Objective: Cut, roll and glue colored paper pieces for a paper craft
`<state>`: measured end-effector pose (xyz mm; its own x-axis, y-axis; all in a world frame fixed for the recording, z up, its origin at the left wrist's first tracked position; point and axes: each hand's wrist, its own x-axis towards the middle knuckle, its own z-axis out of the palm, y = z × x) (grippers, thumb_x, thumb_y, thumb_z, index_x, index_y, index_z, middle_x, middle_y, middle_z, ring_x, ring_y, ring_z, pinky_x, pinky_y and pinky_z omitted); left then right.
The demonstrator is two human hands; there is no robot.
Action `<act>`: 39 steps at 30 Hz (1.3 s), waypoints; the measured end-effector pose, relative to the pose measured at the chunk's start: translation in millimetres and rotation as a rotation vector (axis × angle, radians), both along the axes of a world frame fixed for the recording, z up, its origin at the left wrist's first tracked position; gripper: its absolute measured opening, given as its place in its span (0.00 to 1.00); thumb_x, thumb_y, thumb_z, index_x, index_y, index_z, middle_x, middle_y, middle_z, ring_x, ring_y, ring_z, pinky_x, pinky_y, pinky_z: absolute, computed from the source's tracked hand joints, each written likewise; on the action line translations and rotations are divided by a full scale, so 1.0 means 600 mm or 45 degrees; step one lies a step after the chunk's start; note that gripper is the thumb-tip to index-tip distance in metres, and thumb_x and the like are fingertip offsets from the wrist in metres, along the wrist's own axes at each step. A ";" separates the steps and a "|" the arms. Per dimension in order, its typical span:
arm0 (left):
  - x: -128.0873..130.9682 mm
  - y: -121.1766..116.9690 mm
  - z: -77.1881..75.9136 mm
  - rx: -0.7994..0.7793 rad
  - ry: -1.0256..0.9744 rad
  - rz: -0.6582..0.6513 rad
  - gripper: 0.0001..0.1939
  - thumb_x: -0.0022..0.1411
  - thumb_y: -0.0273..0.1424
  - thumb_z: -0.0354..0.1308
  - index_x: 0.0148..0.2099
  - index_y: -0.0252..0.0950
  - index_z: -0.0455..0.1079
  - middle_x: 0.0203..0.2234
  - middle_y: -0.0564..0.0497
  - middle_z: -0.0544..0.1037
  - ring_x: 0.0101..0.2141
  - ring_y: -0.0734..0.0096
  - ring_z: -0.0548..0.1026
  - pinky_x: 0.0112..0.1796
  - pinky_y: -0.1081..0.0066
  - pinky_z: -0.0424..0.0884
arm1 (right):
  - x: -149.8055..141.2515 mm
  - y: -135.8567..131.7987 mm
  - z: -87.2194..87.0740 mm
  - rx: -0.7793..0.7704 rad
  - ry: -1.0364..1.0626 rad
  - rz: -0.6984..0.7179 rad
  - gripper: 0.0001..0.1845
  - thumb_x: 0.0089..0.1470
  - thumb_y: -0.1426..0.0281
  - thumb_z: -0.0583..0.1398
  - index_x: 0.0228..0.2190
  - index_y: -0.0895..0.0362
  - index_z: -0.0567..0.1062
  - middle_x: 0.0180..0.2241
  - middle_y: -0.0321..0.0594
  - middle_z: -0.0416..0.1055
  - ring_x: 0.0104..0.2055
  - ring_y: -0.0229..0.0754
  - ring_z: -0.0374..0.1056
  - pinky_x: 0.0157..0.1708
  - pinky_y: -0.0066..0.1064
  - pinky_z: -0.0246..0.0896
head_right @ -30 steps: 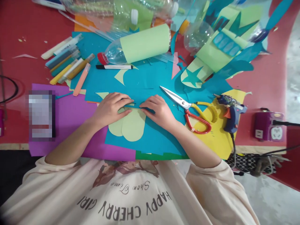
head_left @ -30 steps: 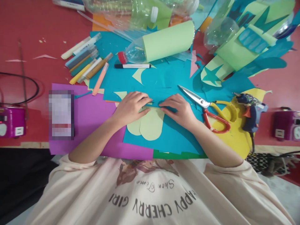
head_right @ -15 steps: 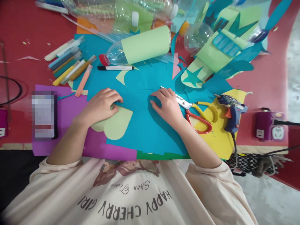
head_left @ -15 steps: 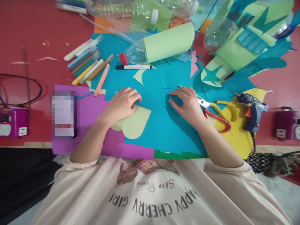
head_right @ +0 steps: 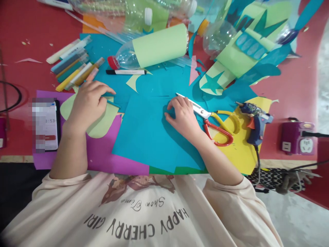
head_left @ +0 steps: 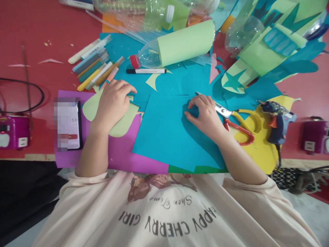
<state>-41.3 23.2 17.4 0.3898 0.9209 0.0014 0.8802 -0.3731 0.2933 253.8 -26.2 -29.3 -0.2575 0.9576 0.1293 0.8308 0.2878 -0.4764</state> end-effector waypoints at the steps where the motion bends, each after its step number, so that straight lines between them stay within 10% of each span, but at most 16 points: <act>1: 0.005 -0.001 -0.001 0.005 -0.024 0.002 0.17 0.62 0.21 0.42 0.41 0.43 0.69 0.43 0.51 0.76 0.50 0.60 0.71 0.55 0.56 0.67 | 0.001 0.000 0.000 0.001 0.015 0.008 0.06 0.54 0.67 0.58 0.35 0.54 0.67 0.40 0.49 0.71 0.48 0.56 0.66 0.53 0.55 0.58; 20: 0.043 -0.022 -0.011 -0.069 -0.104 -0.104 0.17 0.68 0.29 0.43 0.44 0.40 0.74 0.40 0.47 0.80 0.45 0.56 0.75 0.50 0.54 0.67 | 0.001 -0.011 0.012 -0.124 0.092 -0.103 0.08 0.50 0.67 0.61 0.34 0.54 0.69 0.30 0.42 0.69 0.35 0.49 0.68 0.38 0.42 0.66; 32: 0.037 -0.025 -0.017 -0.062 -0.137 -0.066 0.17 0.71 0.37 0.42 0.48 0.41 0.71 0.36 0.49 0.81 0.40 0.60 0.77 0.47 0.59 0.68 | 0.023 0.003 0.066 -0.516 0.304 0.018 0.09 0.53 0.64 0.58 0.25 0.55 0.69 0.19 0.33 0.62 0.20 0.35 0.54 0.21 0.30 0.51; 39: 0.036 -0.027 -0.009 -0.138 -0.327 0.001 0.12 0.66 0.33 0.51 0.50 0.41 0.70 0.32 0.53 0.80 0.38 0.65 0.78 0.48 0.63 0.70 | 0.064 -0.018 0.079 -0.639 0.545 -0.237 0.14 0.51 0.57 0.61 0.25 0.54 0.73 0.19 0.33 0.61 0.19 0.33 0.50 0.18 0.29 0.49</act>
<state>-19.5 6.9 12.3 0.3886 0.9214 0.0017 0.7721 -0.3267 0.5450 292.4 -36.9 18.1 -0.1075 0.9516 -0.2878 0.5538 -0.1831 -0.8122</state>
